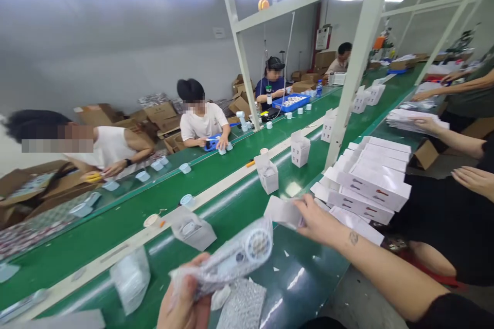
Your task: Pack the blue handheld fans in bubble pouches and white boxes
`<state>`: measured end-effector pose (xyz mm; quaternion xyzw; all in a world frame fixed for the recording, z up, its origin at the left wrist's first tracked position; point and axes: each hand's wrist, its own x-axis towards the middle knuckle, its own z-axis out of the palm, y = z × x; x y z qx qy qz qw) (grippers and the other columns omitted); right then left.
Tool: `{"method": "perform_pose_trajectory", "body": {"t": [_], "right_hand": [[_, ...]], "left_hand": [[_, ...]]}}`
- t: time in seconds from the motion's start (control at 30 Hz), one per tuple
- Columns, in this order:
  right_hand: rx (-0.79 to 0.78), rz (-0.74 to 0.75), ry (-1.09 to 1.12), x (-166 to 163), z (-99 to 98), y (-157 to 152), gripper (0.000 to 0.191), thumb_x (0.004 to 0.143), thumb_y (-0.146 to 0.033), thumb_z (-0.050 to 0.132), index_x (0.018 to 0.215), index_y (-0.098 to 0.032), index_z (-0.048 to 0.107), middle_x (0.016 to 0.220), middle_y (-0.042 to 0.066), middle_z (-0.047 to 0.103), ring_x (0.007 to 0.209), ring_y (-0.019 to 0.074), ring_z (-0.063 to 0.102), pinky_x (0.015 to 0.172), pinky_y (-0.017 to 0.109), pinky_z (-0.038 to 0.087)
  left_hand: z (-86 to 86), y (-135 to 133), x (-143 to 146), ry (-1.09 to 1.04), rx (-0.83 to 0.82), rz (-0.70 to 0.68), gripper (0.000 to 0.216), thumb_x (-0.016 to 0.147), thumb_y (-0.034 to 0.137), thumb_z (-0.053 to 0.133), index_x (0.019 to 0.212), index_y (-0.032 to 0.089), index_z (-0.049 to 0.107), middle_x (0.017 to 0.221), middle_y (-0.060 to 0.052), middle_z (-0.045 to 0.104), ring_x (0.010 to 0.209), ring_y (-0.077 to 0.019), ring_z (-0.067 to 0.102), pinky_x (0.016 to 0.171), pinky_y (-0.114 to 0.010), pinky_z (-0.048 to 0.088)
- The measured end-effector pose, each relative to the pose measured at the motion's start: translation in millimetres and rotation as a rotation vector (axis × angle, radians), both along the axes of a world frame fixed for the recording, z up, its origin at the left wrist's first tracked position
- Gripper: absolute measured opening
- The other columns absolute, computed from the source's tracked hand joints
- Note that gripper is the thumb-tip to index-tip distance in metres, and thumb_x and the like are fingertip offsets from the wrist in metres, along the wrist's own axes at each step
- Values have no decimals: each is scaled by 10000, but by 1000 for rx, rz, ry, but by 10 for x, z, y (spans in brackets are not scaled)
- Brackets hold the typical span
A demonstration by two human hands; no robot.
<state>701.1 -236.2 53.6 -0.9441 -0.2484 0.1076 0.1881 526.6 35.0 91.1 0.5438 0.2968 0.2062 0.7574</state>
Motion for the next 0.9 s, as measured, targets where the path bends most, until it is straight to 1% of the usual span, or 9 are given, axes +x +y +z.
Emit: {"method": "perform_pose_trajectory", "body": {"t": [0.07,0.17,0.23,0.3,0.43,0.6,0.8,0.87,0.9], "right_hand": [[224,97,48,-313,-201,262,676,706,-257,743,1320,-224,464,1255,109,460,1133,264,551,1012,364,449],[537,138,168,-696,-586,597,720,657,-245,788,1302,-230,469,1234,99,452,1150,289,554,1038,408,455],[602,133,194,-849,-786,709,707,659,-219,774,1297,-224,470,1213,99,449,1165,296,547,1063,429,442],[624,134,187,-915,-899,718,707,669,-202,755,1309,-213,454,1213,107,446,1179,297,538,1085,447,424],[633,166,191,-902,-985,563,736,701,-238,750,1341,-200,388,1331,151,395,1283,311,467,1122,487,378],[648,217,204,-940,-1131,377,733,717,-303,768,1330,-195,381,1431,190,347,1381,343,360,1156,540,311],[742,269,166,-1030,-1244,131,446,876,-332,605,1281,-232,446,1369,165,465,1325,304,446,1101,496,394],[764,275,185,-931,-1205,48,489,881,-324,591,1325,-257,397,1438,158,400,1337,290,431,1035,466,459],[755,287,204,-845,-1166,29,604,848,-324,631,1373,-262,339,1490,160,331,1363,294,396,1015,459,472]], "left_hand": [[102,-37,105,-111,65,-31,447,522,518,856,746,195,644,928,-37,705,776,-232,672,689,-362,577],[164,-127,178,-38,445,-265,222,608,306,775,707,202,606,911,-31,681,819,-218,655,718,-324,524],[181,-190,172,143,770,-427,84,638,202,657,679,211,584,786,-11,658,759,-202,625,687,-297,478],[210,-274,174,327,1026,-542,76,665,145,563,674,220,554,704,8,616,711,-191,595,667,-283,440],[308,-554,328,534,1352,-705,162,750,101,492,825,226,562,839,-22,621,783,-207,617,693,-287,434],[354,-894,511,602,1557,-900,250,788,71,491,982,207,571,950,-88,619,859,-286,616,743,-379,470],[150,-943,359,369,1630,-845,291,745,-11,456,930,192,549,1081,-100,570,983,-258,529,841,-383,495],[106,-909,303,257,1671,-857,298,744,-27,450,925,193,539,1113,-102,556,1005,-245,509,867,-380,499],[103,-893,288,195,1711,-906,282,752,-19,462,923,193,537,1119,-104,555,1014,-247,503,868,-383,502]]}}
